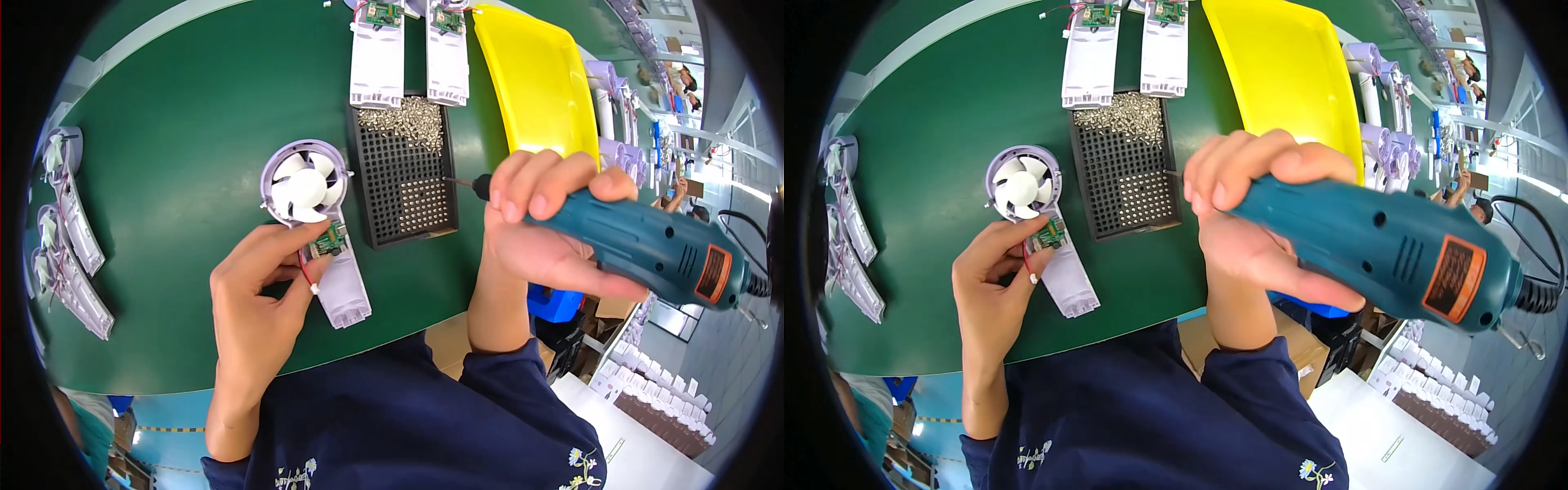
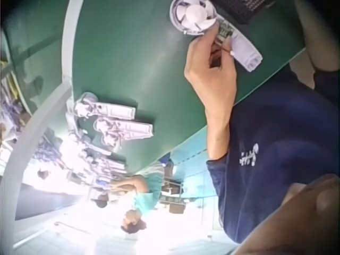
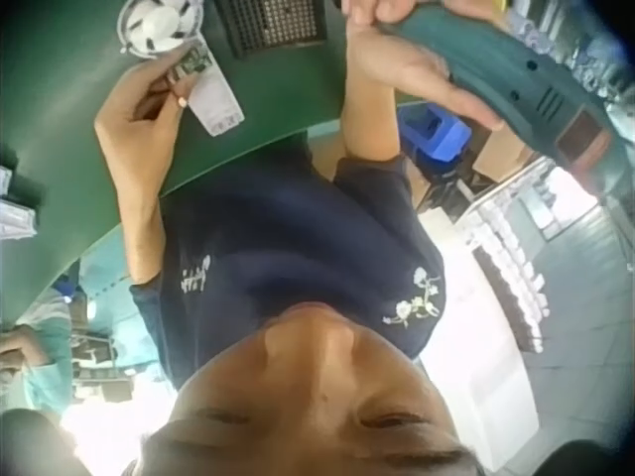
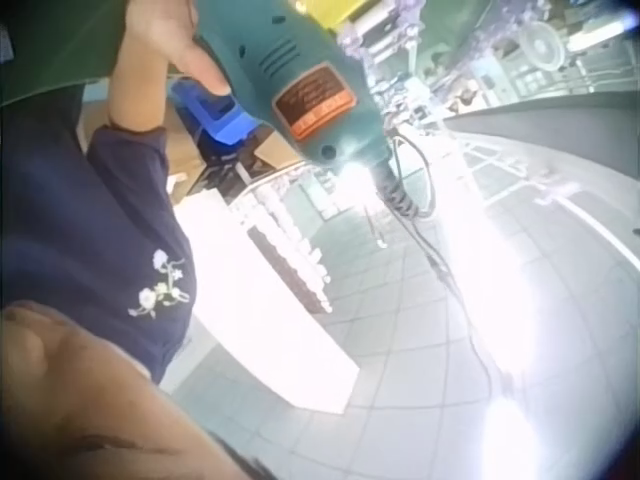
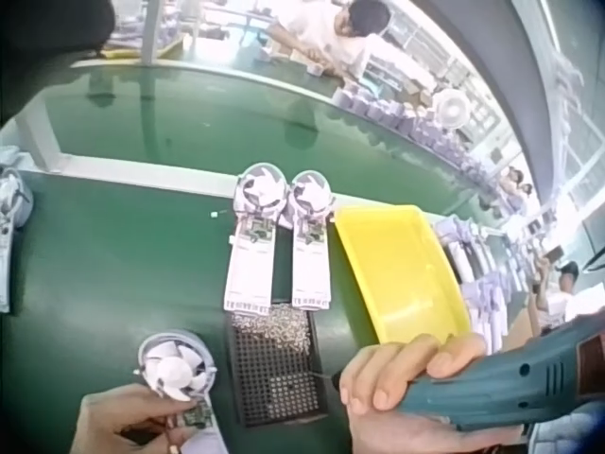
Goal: The person assembles handheld mini fans by installing a PCB board into a fan housing, then securing it with screws using an electric screwdriver.
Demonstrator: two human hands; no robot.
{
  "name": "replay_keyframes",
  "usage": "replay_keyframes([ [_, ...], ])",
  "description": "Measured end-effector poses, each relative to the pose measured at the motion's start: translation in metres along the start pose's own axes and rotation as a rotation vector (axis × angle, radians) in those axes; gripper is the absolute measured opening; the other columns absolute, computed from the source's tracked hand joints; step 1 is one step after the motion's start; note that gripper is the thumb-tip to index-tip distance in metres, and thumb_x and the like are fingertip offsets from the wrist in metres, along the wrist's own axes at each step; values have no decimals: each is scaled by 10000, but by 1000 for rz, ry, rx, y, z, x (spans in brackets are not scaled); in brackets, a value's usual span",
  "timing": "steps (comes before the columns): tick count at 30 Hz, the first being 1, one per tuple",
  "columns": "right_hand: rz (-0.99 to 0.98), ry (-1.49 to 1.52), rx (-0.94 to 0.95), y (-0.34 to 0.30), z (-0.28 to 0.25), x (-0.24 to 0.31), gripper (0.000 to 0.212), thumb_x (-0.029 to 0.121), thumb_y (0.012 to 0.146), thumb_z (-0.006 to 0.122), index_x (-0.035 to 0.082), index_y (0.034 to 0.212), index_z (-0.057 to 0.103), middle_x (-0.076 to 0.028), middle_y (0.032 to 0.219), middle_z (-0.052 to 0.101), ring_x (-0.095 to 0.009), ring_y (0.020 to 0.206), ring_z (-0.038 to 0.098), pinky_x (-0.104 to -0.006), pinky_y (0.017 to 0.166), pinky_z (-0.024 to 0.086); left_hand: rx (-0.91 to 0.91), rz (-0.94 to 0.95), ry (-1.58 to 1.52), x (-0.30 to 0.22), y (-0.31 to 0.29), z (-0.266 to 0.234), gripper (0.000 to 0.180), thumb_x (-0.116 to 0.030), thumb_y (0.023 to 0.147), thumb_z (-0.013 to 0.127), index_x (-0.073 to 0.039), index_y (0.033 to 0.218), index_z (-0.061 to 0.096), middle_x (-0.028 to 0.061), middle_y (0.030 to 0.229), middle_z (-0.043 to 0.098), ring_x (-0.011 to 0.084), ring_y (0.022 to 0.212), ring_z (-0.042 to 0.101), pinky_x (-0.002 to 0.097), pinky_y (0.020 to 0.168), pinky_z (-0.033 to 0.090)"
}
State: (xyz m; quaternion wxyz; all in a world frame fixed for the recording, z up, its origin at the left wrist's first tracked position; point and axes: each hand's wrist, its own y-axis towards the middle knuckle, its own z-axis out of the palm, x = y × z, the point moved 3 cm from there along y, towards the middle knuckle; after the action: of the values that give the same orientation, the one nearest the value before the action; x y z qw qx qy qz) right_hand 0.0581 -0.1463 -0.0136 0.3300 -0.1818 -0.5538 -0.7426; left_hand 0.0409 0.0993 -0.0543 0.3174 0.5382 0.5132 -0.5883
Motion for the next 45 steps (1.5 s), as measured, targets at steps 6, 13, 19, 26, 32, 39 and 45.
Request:
replay_keyframes([
  [6,94,32,25,11,24,27,794,792,858,481,76,1201,509,-64,763,509,-167,539,476,-316,483,393,-2,47,-33,4,0,5,327,90,814,714,-15,1124,712,86,916,657,144,761,676,250,683,572],
  [13,78,-5,25,-14,89,11,603,654,896,580,112,1146,495,-53,700,538,-166,469,464,-317,414,423,25,98,-33,2,5,7,326,92,816,711,-12,1124,707,98,935,663,153,757,675,251,672,571],
  [19,115,-14,68,-23,91,4,623,672,892,569,108,1145,491,-61,704,537,-177,464,483,-327,427,446,28,126,-32,4,5,6,346,104,810,714,-15,1135,706,86,940,653,120,777,656,229,686,566],
  [26,145,-40,83,-24,93,4,625,675,891,567,121,1174,501,-61,719,539,-181,468,492,-325,438,450,23,108,-13,4,4,5,350,107,796,723,-20,1122,712,85,931,655,120,766,645,230,683,568],
  [32,141,-102,109,-25,91,4,621,676,893,564,121,1162,501,-60,716,546,-178,473,499,-319,433,451,29,112,-6,4,4,5,352,111,796,721,-18,1123,712,86,935,655,115,765,639,229,679,565],
  [39,116,-50,217,-22,95,-4,663,710,886,542,98,1135,480,-73,733,554,-178,470,508,-302,407,443,29,125,-14,5,5,4,347,114,801,713,-17,1123,713,86,938,656,113,768,638,229,678,562],
  [45,41,-25,55,-22,95,11,702,723,861,573,89,1154,507,-75,773,568,-170,488,486,-306,438,418,-11,155,-62,3,6,2,310,92,815,703,-16,1106,710,108,875,654,178,685,668,271,643,580],
])
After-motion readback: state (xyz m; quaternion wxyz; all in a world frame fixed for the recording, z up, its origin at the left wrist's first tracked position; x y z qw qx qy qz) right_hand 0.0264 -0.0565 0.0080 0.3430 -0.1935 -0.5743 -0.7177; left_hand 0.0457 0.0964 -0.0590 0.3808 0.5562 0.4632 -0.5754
